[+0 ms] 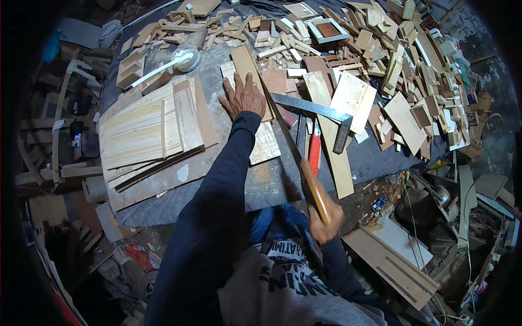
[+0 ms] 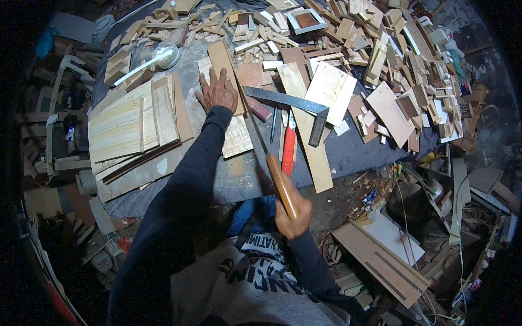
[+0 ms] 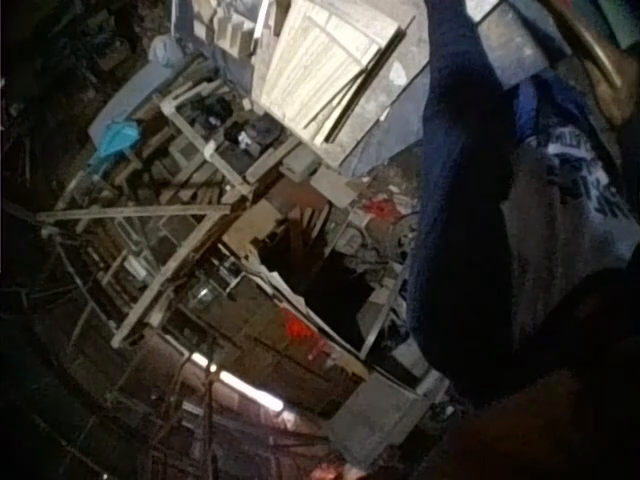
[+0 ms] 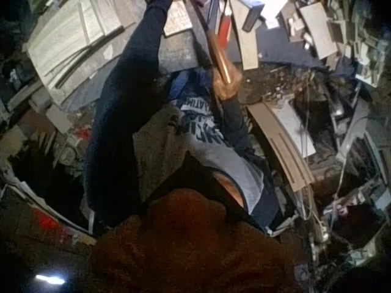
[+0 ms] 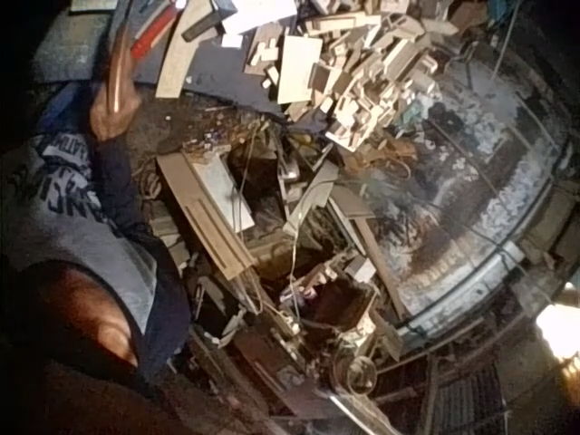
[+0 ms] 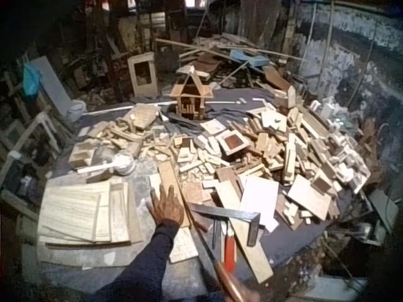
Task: The person saws a wood plank with a hand saw, then marks it with a pencil and a try square.
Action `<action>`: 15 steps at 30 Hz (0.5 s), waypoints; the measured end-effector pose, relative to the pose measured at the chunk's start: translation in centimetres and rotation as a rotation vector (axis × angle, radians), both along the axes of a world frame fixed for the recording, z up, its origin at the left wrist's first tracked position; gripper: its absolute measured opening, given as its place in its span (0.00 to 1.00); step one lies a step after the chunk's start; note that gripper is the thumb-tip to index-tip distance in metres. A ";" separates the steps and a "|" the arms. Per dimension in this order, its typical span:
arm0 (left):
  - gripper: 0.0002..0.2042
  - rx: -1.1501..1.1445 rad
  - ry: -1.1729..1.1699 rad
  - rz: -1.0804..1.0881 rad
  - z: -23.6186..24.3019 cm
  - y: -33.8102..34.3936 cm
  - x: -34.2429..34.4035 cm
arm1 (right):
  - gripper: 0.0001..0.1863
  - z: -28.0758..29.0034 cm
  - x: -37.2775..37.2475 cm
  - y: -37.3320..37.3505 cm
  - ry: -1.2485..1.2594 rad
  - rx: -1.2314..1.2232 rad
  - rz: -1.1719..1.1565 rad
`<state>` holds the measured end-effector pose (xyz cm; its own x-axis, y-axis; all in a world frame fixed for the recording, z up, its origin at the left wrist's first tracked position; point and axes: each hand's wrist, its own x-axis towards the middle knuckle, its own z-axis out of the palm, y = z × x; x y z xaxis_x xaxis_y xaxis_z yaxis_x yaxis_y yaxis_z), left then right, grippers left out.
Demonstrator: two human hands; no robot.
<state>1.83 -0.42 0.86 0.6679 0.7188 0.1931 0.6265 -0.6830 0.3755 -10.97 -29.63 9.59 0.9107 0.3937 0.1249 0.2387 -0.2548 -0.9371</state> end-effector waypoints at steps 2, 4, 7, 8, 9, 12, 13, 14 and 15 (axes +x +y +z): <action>0.21 -0.010 -0.002 -0.020 -0.3 -0.6 0.3 | 0.26 -1.7 3.2 2.5 0.045 -0.035 0.028; 0.21 -0.009 -0.011 -0.032 -0.3 -0.4 0.6 | 0.25 -1.9 5.0 4.2 0.083 -0.058 0.066; 0.20 0.037 -0.057 -0.005 -1.1 0.0 0.1 | 0.28 -1.8 4.2 4.2 0.223 -0.120 0.072; 0.20 0.016 -0.052 -0.004 -1.1 0.0 0.1 | 0.28 -2.2 2.5 2.5 0.087 -0.075 0.056; 0.21 -0.006 -0.046 -0.004 -0.9 0.0 0.3 | 0.28 -2.2 0.9 0.8 -0.050 -0.030 0.039; 0.21 0.001 -0.054 0.009 -0.3 0.1 0.0 | 0.29 -0.8 -2.0 -2.2 0.046 -0.027 -0.008; 0.20 0.015 -0.057 0.000 -0.1 0.1 0.1 | 0.29 -1.0 -1.6 -1.7 0.044 -0.027 -0.010; 0.20 -0.003 -0.056 -0.010 -0.2 -0.1 0.0 | 0.29 -1.9 -0.5 -0.9 0.010 -0.040 -0.001; 0.20 -0.002 -0.056 -0.009 -0.3 -0.2 0.1 | 0.29 -2.3 0.8 0.3 -0.023 -0.052 0.008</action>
<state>1.94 -0.59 0.61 0.6627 0.7130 0.2290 0.5980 -0.6879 0.4114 -10.20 -29.36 7.25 0.9046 0.4073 0.1253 0.2624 -0.3006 -0.9169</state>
